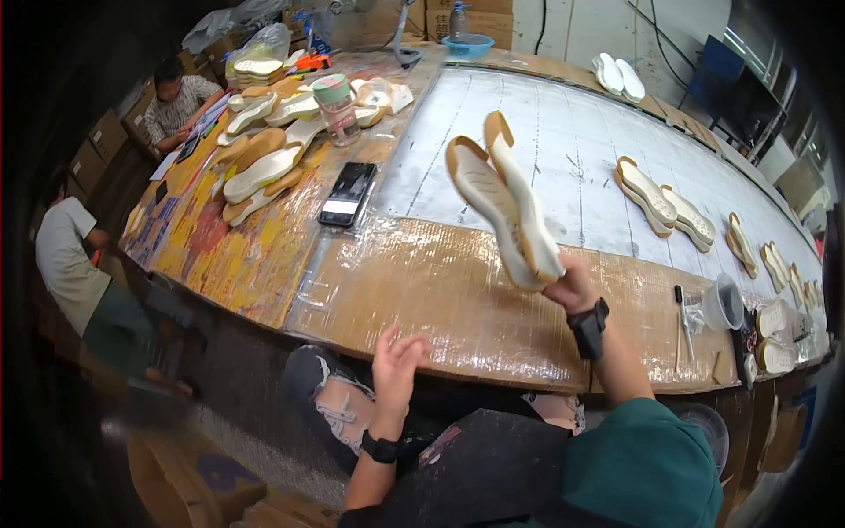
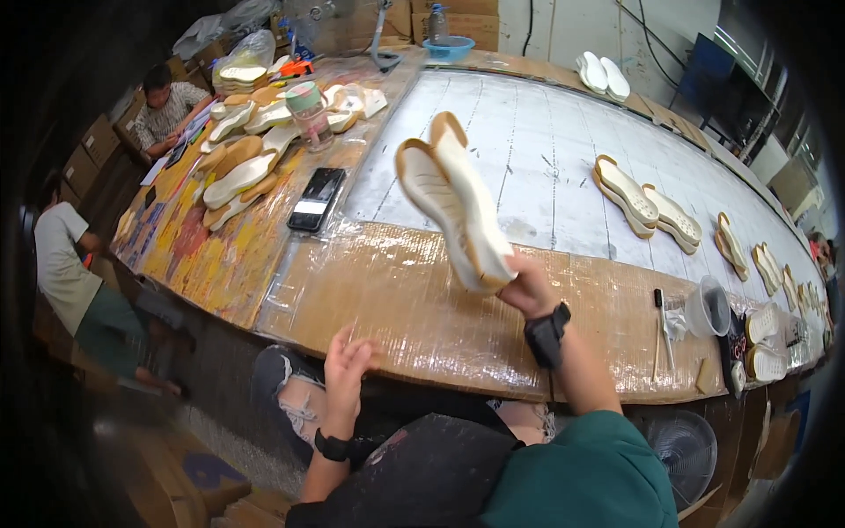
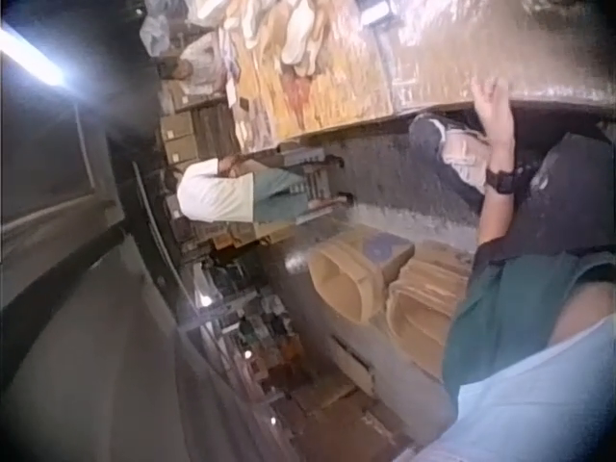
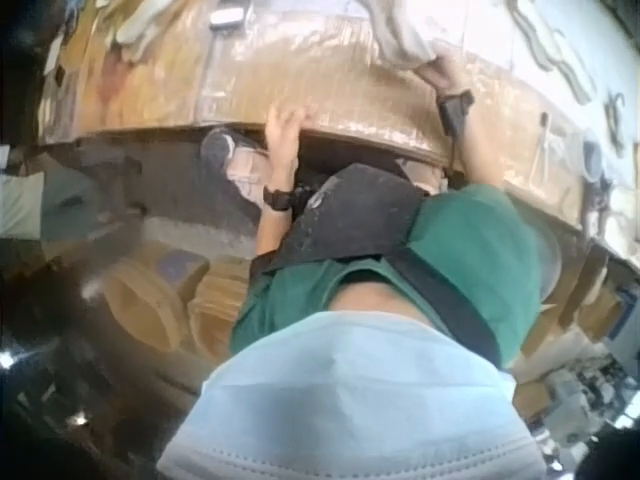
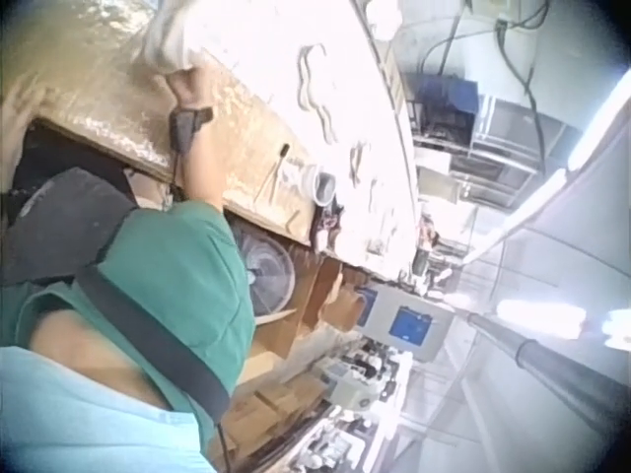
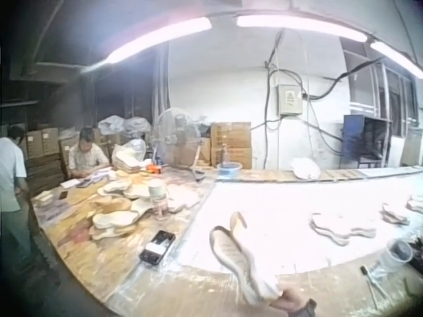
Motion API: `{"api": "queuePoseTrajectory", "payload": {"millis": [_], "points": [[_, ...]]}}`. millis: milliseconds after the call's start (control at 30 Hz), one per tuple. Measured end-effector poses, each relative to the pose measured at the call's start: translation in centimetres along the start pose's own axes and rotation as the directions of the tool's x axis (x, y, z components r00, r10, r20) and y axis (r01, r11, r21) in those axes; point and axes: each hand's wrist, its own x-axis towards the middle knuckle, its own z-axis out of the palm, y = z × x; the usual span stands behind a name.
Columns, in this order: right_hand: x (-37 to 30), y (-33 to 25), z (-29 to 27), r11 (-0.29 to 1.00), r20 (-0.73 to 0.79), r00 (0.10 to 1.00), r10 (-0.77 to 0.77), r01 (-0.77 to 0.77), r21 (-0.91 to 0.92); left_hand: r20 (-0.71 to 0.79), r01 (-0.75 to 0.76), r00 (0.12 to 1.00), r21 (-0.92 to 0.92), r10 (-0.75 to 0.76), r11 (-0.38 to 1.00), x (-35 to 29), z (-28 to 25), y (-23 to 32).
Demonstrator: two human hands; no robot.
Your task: The person marks shoe soles with a marker pen, then places them onto a conveyor belt for assembly.
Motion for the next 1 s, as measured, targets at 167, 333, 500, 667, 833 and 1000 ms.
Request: {"api": "queuePoseTrajectory", "payload": {"millis": [167,333,500,667,833,1000], "points": [[-3.5,4.0,9.1,0.759,-0.049,0.966,-0.253,0.167,-0.629,0.075,-0.188,0.975,-0.214,0.208,0.959,0.5,5.5,3.9],[-5.4,6.6,10.6,0.238,0.296,0.829,-0.475,0.445,-0.863,-0.136,-0.269,0.963,-0.372,0.234,0.889,1.1,6.8,3.5],[-6.7,5.6,11.6,0.575,0.134,0.932,-0.337,0.316,-0.755,-0.025,0.005,0.999,-0.603,-0.026,0.798,1.3,4.6,4.2],[-6.0,5.3,12.5,0.715,-0.006,0.931,-0.364,0.275,-0.642,0.152,0.221,0.975,-0.725,-0.162,0.653,0.4,4.5,5.1],[-7.3,6.5,12.4,0.632,0.247,0.907,-0.34,0.415,-0.655,0.156,0.272,0.961,-0.687,-0.23,0.673,-0.9,5.4,6.1],[-7.5,6.6,11.8,0.637,0.213,0.935,-0.284,0.35,-0.687,0.158,0.283,0.954,-0.757,-0.255,0.589,-1.0,5.3,4.6]]}}
